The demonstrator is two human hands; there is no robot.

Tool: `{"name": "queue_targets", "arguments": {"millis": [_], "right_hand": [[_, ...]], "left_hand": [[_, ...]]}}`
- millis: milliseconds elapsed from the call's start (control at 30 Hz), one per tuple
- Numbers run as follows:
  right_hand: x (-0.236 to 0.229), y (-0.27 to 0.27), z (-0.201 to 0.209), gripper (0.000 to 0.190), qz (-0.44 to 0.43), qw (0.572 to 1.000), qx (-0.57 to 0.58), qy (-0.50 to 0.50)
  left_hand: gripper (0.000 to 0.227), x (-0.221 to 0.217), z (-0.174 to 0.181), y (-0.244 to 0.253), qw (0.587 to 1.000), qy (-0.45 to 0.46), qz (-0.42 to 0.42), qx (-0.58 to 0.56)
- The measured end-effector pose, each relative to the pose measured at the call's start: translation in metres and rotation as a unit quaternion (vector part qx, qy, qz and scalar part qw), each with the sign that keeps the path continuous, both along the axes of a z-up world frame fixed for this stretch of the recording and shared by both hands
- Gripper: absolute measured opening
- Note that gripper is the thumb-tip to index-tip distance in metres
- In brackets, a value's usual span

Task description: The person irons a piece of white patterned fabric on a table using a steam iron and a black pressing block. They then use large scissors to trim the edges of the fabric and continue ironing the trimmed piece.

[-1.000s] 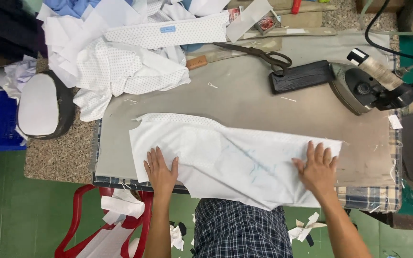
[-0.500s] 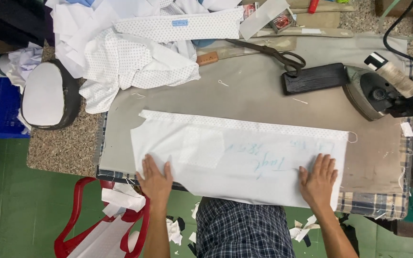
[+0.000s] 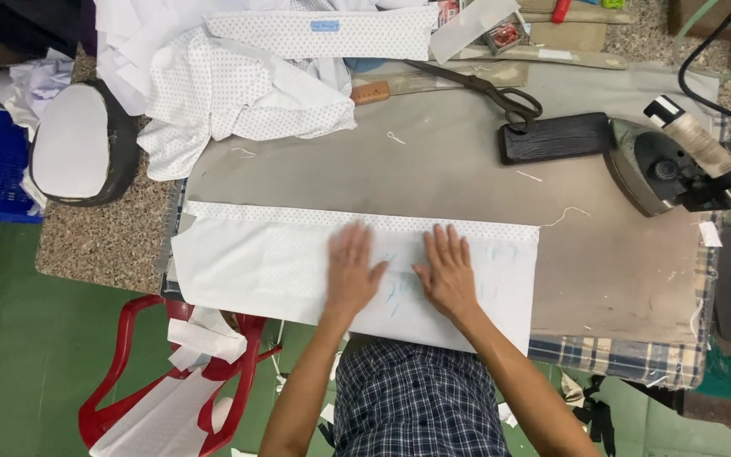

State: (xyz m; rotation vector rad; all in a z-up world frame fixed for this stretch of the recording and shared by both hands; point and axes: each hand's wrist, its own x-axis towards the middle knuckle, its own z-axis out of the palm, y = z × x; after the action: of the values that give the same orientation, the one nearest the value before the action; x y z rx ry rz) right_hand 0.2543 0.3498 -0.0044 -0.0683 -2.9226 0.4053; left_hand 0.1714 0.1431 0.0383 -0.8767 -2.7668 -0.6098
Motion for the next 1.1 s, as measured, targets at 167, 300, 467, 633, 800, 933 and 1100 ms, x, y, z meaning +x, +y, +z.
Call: {"name": "queue_targets", "arguments": {"millis": [167,300,467,633,800,933,1100], "right_hand": [[0.016,0.039,-0.037,0.052,-0.013,0.997,0.068,0.047],[0.07,0.143,0.0,0.046,-0.166,0.981,0.102,0.008],[0.091,0.167,0.025,0.065,-0.283,0.956,0.071,-0.023],[0.059,0.085,0.03,0.064,-0.127,0.991,0.024,0.039],[0.093,0.092,-0.022,0.064,-0.125,0.988,0.074,-0.046],[0.133,0.119,0.005,0.07,-0.124,0.988,0.03,-0.085],[0.135,0.118,0.003,0.074,-0.13,0.989,0.027,-0.068]], "left_hand": [[0.065,0.005,-0.02,0.047,0.993,-0.096,-0.059,-0.027],[0.062,-0.001,-0.024,0.038,0.992,-0.116,-0.046,-0.03],[0.065,0.0,-0.017,0.039,0.99,-0.122,-0.05,-0.042],[0.065,0.001,-0.024,0.034,0.991,-0.119,-0.046,-0.039],[0.064,0.003,-0.01,-0.003,0.993,-0.116,-0.013,-0.01],[0.068,0.009,0.002,-0.059,0.989,-0.129,0.055,-0.05],[0.076,-0.005,0.003,-0.111,0.939,-0.215,0.21,-0.169]]}}
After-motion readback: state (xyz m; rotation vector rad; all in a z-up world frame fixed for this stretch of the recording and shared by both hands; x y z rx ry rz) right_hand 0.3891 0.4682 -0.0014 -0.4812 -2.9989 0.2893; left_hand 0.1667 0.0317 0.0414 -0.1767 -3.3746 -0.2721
